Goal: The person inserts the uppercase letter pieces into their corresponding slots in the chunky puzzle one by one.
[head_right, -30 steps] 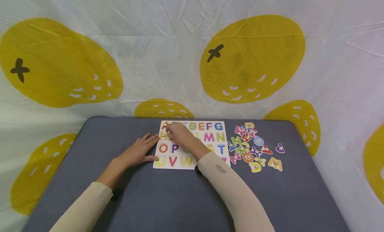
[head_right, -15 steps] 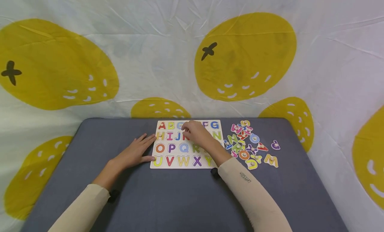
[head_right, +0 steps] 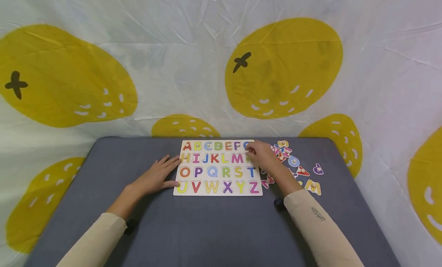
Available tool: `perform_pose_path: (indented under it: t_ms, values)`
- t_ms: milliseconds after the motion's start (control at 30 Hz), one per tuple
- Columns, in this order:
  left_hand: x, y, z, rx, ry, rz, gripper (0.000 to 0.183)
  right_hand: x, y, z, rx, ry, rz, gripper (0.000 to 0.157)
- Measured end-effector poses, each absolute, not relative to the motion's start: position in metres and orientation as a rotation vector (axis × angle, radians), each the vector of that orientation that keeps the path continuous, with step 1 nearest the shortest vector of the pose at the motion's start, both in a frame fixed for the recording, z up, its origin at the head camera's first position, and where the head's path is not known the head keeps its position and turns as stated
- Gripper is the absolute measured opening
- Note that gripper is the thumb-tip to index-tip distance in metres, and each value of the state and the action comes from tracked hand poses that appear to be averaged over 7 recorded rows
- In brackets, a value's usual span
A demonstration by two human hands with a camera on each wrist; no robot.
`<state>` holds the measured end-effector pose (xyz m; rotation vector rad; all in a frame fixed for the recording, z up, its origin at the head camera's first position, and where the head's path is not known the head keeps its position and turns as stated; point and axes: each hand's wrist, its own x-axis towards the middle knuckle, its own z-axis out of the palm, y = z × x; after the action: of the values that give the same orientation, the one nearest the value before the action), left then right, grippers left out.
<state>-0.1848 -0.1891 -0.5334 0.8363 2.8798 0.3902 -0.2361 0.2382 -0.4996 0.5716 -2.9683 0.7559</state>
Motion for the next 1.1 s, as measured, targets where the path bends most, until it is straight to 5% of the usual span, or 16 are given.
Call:
perform_pose_path:
  t_ms: [567, 1100]
  values:
    - [-0.186, -0.188, -0.536, 0.836, 2.875, 0.381, 0.092, -0.233, 0.350, -0.498, 0.427, -2.999, 0.572, 0.023]
    - [-0.185, -0.189, -0.536, 0.821, 2.882, 0.382, 0.092, -0.242, 0.365, -0.508, 0.414, -3.058, 0.507, 0.017]
